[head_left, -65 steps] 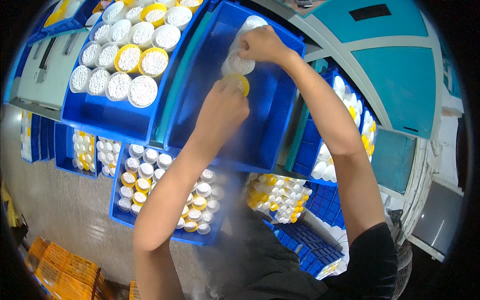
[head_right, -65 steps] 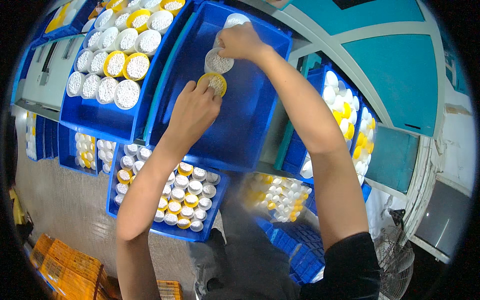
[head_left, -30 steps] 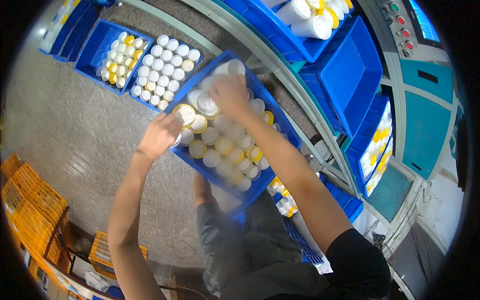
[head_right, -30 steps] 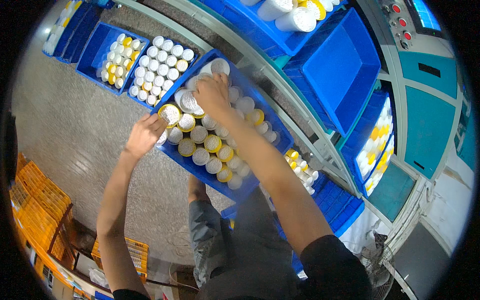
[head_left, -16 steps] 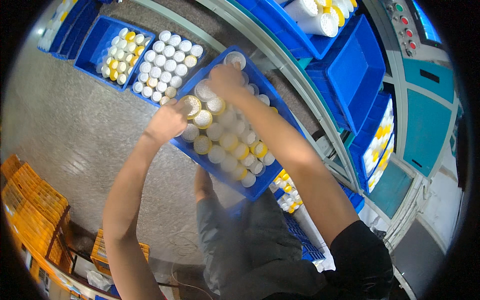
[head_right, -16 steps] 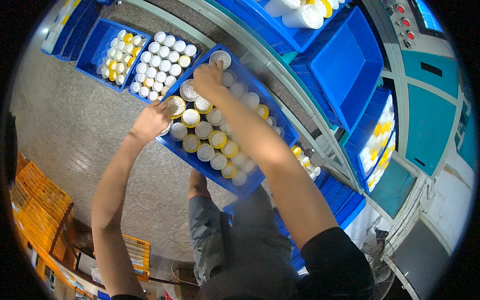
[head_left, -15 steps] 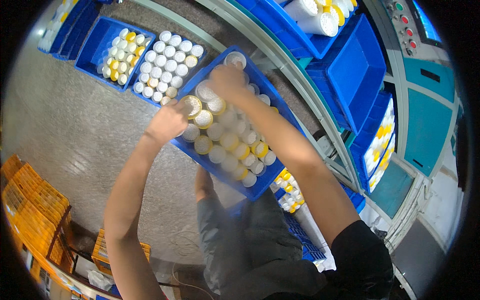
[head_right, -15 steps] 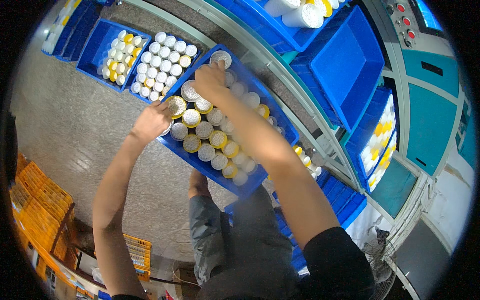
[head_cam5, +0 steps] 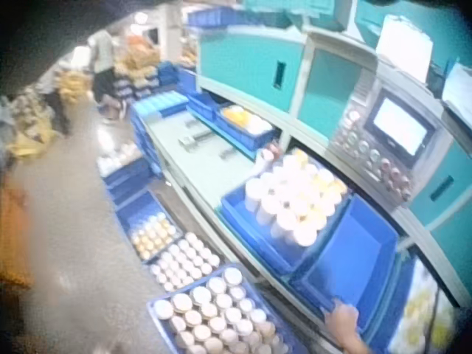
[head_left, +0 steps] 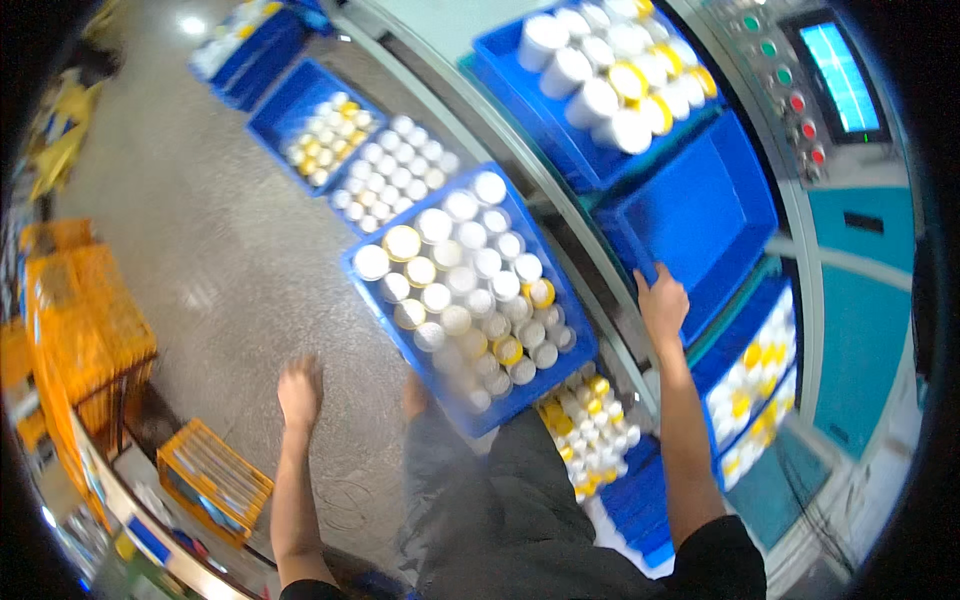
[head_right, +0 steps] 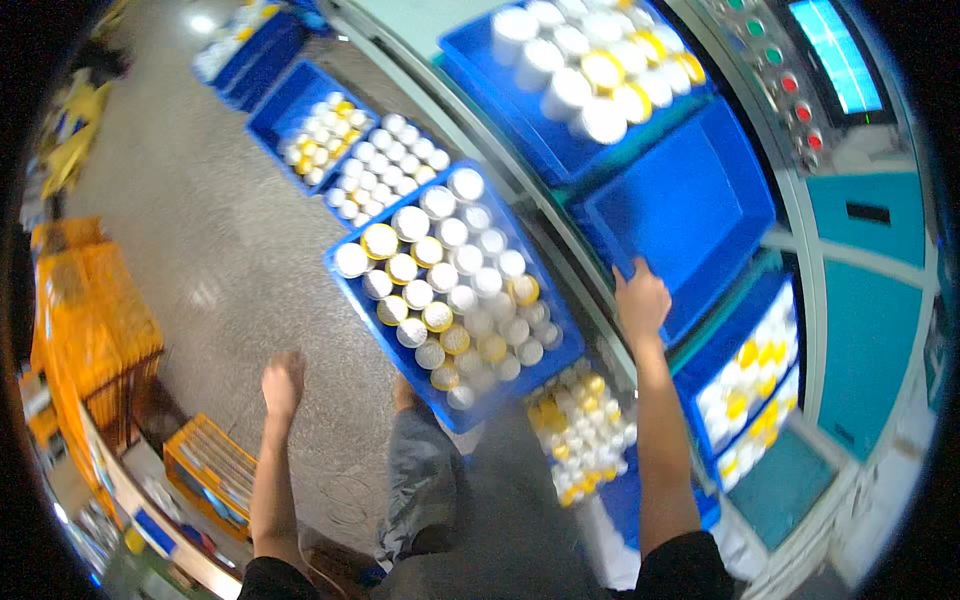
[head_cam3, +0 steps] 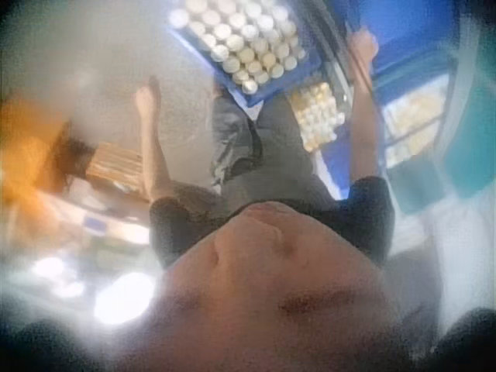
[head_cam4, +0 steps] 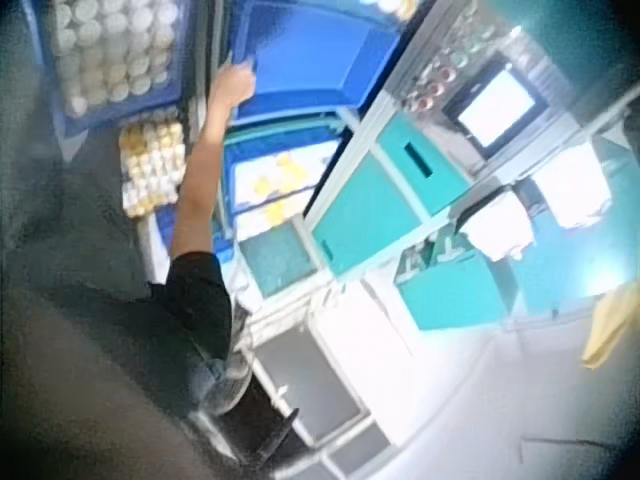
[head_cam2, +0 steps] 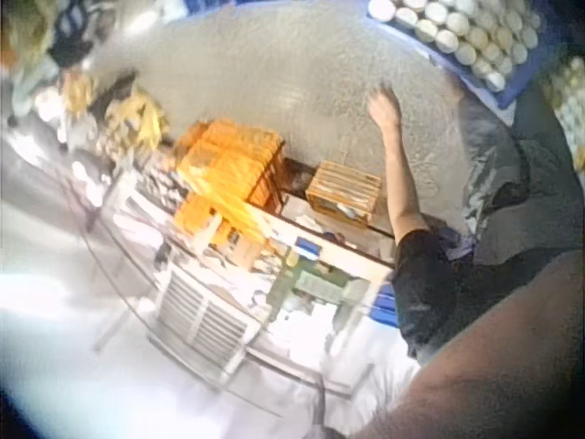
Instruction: The person repeatedly picks up blue trays filled with white and yellow plastic caps, shakes them to settle the contents, and places them on a conveyor or table. They also use a green handheld device to scan or inspect the trays. The person moves between stacks of trays and a processing area, handling multiple trays in sequence.
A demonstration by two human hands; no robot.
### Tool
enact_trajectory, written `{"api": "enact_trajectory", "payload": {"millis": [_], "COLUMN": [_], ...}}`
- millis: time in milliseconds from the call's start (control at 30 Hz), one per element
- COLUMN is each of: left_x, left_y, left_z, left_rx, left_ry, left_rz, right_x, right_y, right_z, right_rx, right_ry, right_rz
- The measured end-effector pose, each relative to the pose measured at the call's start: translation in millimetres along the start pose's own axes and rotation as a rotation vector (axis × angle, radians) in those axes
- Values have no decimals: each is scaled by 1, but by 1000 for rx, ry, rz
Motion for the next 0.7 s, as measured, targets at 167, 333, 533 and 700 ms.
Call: {"api": "enact_trajectory", "payload": {"millis": [167,333,533,700], "left_x": [374,475,533,657], "left_y": [5,77,101,131], "left_z": [-71,-70,-49,-87], "left_rx": [-182,448,876,1195], "left_ry": [-1050,-951,-589,-448], "left_rz": [460,787,953,1088], "right_x": [4,6,28,157], "right_y": [18,22,26,-36], "right_z": [4,5,61,116], "right_rx": [-63,-68,-211,-220], "right_ry": [-148,-149,121,189], "right_rz": [114,162,182,290]}}
Point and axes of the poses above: each hand's wrist, its own x-axis away from the middle knuckle, its own z-axis out of the back of the hand, y = z × x, the point moved 4 cm from there along -x, towards the middle knuckle, and after that the axes turned 3 degrees about z, right-handed, at the moved point
